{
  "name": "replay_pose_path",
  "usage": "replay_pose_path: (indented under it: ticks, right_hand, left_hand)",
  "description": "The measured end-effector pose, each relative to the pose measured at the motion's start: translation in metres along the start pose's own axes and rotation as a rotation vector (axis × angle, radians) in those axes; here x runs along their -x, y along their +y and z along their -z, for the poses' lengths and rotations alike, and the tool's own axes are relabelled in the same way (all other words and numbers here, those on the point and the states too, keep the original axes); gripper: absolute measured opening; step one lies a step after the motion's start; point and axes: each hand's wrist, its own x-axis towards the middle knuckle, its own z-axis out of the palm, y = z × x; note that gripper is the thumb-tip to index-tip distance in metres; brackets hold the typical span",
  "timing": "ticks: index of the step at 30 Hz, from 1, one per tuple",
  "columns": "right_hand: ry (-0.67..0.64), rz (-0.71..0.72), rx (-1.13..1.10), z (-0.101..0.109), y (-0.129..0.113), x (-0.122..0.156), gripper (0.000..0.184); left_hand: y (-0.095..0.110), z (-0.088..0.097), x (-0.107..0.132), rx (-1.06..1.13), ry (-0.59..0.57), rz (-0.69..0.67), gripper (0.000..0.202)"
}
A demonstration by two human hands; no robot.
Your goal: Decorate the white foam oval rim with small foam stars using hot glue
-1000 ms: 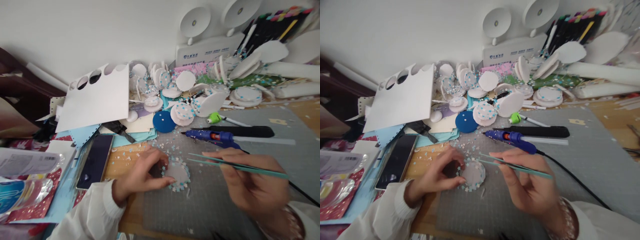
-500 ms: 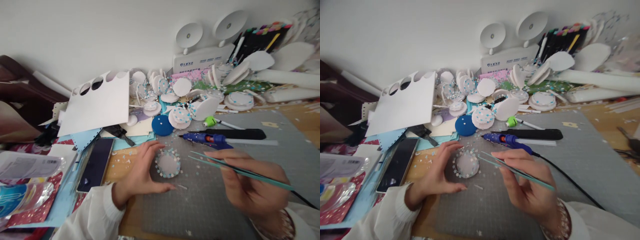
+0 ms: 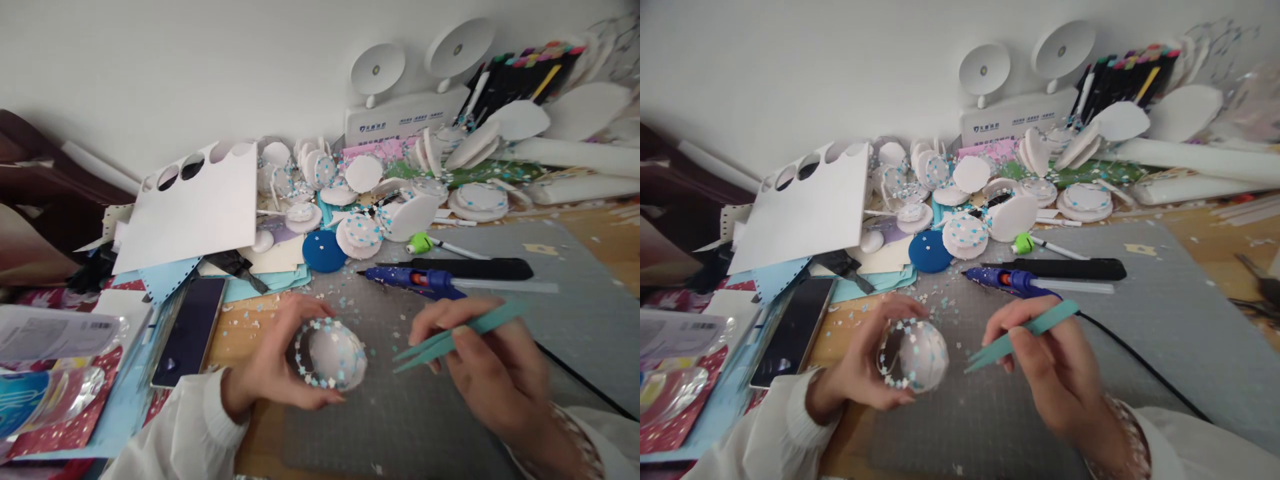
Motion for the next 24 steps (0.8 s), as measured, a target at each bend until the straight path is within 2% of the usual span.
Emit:
replay_pose_path:
  ticks: [4, 7, 12, 15, 17, 19, 21, 24]
  right_hand:
    - [0.042, 0.121, 0.036, -0.005, 0.003, 0.0, 0.017]
    - [0.035, 0.09, 0.055, -0.009, 0.008, 0.0, 0.022]
    - [-0.005, 0.035, 0.149, -0.012, 0.012, 0.004, 0.026]
    - [-0.067, 0.023, 0.247, -0.008, 0.013, 0.006, 0.02]
    - [-0.141, -0.069, 0.243, -0.006, 0.015, 0.006, 0.011]
    - [-0.191, -0.216, 0.143, -0.004, 0.021, 0.006, 0.005]
    - [-0.204, -0.368, -0.046, -0.005, 0.027, 0.006, 0.009]
    - [-0.258, -0.587, -0.319, -0.009, 0.029, 0.005, 0.007]
  left_hand:
    - [0.001, -0.002, 0.001, 0.211, 0.338, 0.019, 0.062]
    - [0.002, -0.001, 0.0, 0.293, 0.422, 0.07, 0.057]
    - [0.0, -0.001, 0.004, 0.411, 0.366, 0.163, 0.061]
    - [-0.001, -0.002, 0.008, 0.523, 0.28, 0.221, 0.064]
    - [-0.001, -0.003, 0.01, 0.593, 0.201, 0.279, 0.066]
    - [0.0, -0.004, 0.01, 0.627, 0.134, 0.32, 0.065]
    - [0.002, -0.005, 0.009, 0.603, 0.091, 0.33, 0.066]
    - [0.008, -0.006, 0.007, 0.42, 0.059, 0.301, 0.07]
